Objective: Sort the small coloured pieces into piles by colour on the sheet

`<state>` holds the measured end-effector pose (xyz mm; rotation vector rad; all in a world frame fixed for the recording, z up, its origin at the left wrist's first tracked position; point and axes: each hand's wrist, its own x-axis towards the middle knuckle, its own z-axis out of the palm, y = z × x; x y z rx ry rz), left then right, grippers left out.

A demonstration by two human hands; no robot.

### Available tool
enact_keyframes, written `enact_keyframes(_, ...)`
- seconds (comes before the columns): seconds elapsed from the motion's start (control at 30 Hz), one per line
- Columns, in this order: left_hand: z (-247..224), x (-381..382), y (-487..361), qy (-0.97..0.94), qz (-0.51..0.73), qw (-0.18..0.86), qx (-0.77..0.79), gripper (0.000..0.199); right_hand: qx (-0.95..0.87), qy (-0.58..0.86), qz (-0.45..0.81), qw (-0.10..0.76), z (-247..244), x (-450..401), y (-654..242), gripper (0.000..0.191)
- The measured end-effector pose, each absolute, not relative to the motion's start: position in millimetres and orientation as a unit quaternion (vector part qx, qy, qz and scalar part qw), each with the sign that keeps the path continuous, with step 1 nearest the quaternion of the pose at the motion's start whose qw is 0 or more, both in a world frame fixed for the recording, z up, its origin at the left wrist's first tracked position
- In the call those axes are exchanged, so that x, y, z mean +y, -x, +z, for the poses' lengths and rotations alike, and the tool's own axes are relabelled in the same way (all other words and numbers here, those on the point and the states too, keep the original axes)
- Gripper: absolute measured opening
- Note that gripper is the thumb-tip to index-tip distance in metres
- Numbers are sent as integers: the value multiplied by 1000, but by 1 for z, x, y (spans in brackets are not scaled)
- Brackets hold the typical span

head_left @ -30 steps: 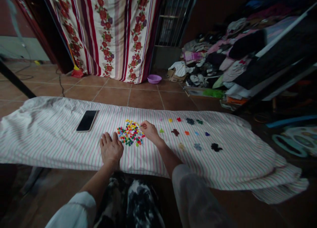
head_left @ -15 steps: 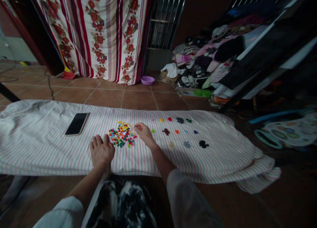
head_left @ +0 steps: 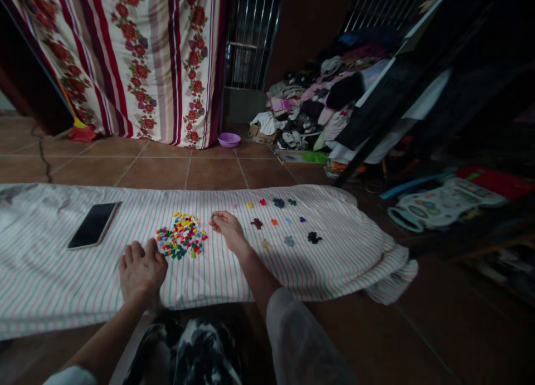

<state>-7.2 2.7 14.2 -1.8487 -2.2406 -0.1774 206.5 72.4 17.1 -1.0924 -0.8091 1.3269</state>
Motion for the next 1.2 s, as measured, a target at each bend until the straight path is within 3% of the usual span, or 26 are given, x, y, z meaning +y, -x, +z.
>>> enact_keyframes(0.73, 26, 0, 5, 643, -30, 95, -759, 47, -295, 622, 312, 655, 11, 75, -405, 25)
enact_keyframes(1.0, 28, 0, 2, 642, -35, 80, -762, 50, -384, 789, 97, 469, 14, 78, -489, 30)
enact_keyframes(1.2, 26, 1, 2, 642, -39, 83, -761, 50, -455, 825, -23, 335, 12, 95, -516, 35)
